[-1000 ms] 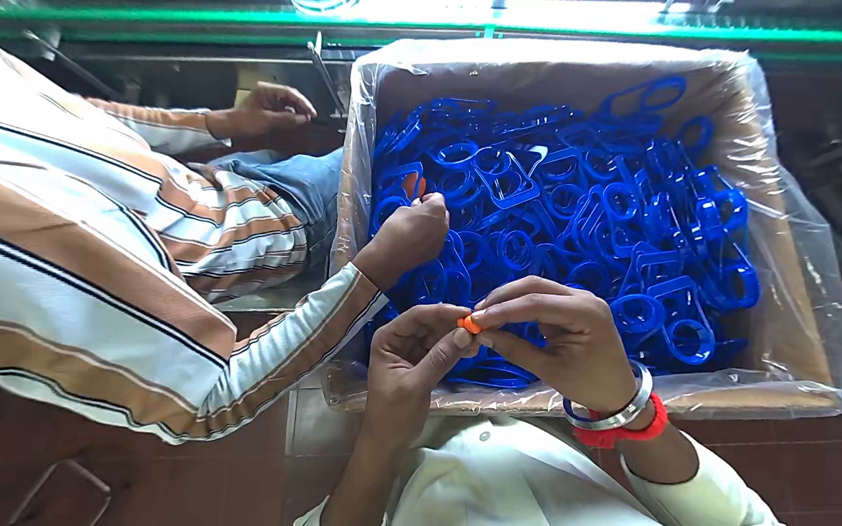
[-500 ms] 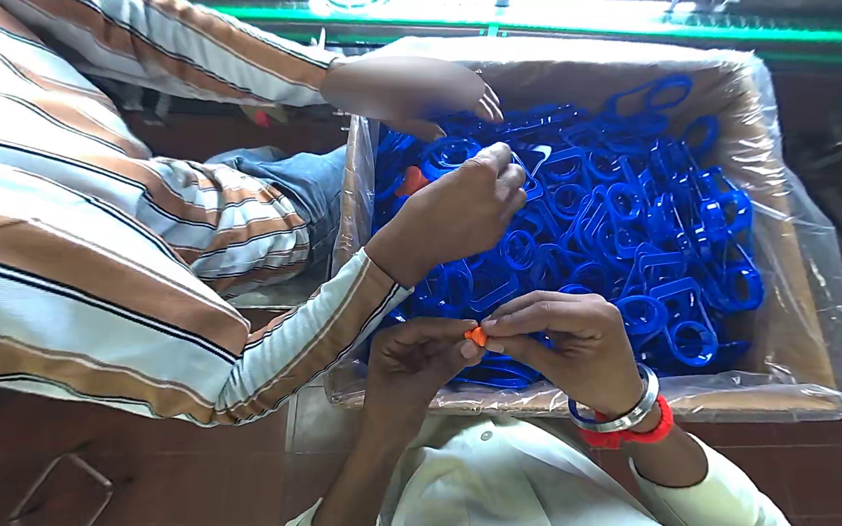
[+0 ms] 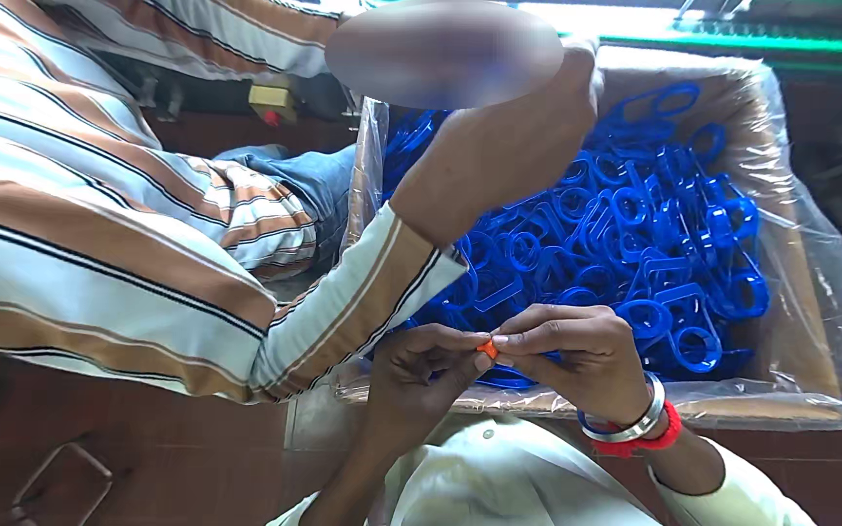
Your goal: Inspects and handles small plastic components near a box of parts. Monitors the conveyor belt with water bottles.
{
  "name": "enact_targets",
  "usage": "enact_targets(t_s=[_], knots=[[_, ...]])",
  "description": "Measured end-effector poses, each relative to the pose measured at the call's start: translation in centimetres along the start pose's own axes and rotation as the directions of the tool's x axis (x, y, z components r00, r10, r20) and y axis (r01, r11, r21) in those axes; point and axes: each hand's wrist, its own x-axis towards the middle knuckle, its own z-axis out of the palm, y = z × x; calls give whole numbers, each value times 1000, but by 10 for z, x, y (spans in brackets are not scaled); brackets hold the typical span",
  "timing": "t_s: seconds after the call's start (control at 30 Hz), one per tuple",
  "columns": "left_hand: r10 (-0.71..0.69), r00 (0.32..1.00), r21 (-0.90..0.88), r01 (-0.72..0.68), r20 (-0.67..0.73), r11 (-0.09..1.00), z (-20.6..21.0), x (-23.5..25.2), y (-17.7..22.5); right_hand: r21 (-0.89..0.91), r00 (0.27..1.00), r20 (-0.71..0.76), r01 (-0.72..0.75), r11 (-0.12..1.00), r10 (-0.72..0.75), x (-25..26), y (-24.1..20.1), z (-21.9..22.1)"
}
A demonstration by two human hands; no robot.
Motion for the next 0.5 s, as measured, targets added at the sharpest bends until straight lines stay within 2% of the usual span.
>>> enact_targets(t_s=[0.1,0.17,0.23,0.3,0.4,0.43,0.5], knots=[[44,999,130,-46,19,990,0,2,6,0,1000,-13,-19,1000,19,-2,-1,2],[36,999,139,-40,30,990,-2,4,7,-2,999,-23,-25,1000,25,-3,-1,4],[-5,999,39,4,48,999,-3,6,2,-12,999,-46,-18,1000,18,-3,-1,6],[-66,996,-137,74,63,988,-2,10,-2,-17,998,-46,-34,999,34,3,-5,4],[-144,989,-405,139,19,904,6,13,-6,88,998,-2,-66,994,67,14,-10,-3],[-140,990,-418,120,-18,901,6,13,-7,123,997,10,-77,989,76,16,-10,-4],[-64,994,-324,30,-94,946,4,10,-10,127,996,-7,-92,988,94,15,-8,-3]])
